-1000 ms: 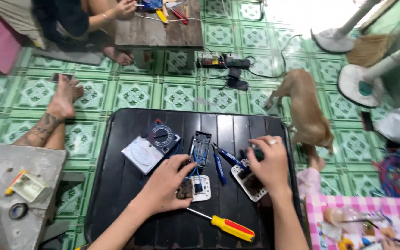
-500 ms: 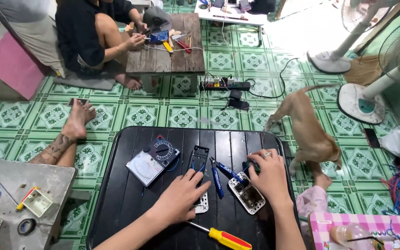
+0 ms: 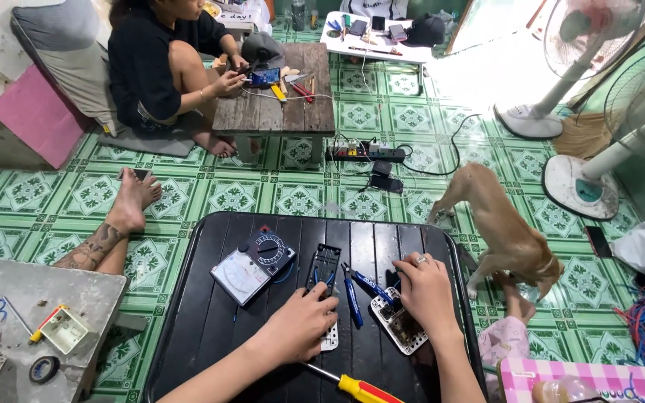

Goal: Wiring an electrical component by stripping wires and securing them into terminals using a screwdriver.

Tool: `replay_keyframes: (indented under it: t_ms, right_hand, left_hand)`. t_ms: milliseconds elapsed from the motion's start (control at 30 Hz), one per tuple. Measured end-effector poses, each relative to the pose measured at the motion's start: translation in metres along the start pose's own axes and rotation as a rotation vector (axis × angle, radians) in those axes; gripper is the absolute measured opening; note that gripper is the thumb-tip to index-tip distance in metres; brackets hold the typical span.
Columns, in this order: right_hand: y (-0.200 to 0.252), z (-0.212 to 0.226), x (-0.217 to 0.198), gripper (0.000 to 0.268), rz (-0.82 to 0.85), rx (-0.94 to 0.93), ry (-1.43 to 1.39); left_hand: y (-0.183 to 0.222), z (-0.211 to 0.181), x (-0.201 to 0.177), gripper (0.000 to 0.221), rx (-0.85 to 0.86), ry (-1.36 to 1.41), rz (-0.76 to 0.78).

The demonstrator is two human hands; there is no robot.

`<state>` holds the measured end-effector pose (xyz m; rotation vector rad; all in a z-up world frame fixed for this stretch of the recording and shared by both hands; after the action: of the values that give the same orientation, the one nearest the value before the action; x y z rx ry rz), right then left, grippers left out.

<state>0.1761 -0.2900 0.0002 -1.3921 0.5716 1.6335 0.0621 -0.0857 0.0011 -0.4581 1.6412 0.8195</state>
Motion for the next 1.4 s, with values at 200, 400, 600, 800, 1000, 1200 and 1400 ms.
replay_keyframes:
  t_ms: [200,400,600,800,1000,1200,1400]
  right_hand:
    - [0.002,0.026,-0.030,0.023,-0.196,-0.076,-0.114]
    - [0.003,0.026,-0.028,0.026,-0.207,-0.082,-0.126]
    - [0.003,0.026,-0.030,0.024,-0.203,-0.090,-0.148]
    - [0.001,0.031,-0.039,0.024,-0.196,-0.104,-0.169]
    - [0.002,0.032,-0.051,0.015,-0.314,-0.070,-0.166]
    - [0.004,0.016,-0.055,0.014,-0.413,-0.024,-0.210]
    - [0.007,0.012,-0.056,0.021,-0.372,-0.032,-0.222]
  left_hand:
    - [0.004,-0.004,-0.003,0.018,0.036,0.071,-0.087]
    - [0.000,0.001,-0.005,0.008,0.103,0.114,-0.152]
    - [0.005,0.011,-0.002,0.014,0.081,0.213,-0.195]
    - [0.009,0.018,-0.013,0.013,0.152,0.215,-0.280]
    - [0.014,0.027,-0.034,0.013,0.169,0.227,-0.554]
    - [0.016,-0.005,-0.059,0.014,0.375,0.202,-0.771]
    - [0.013,-0.046,-0.049,0.018,0.780,0.090,-0.475]
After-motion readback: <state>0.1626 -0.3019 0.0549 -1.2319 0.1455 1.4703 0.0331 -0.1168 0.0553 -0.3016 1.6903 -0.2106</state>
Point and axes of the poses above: each hand's wrist, its own y-axis away from the middle knuckle, its own x-axis out of the palm, z = x × y, the point moved 6 cm from there along -y, towards the middle knuckle, and after that the axes turned 10 degrees about z, right-handed, at the moved point
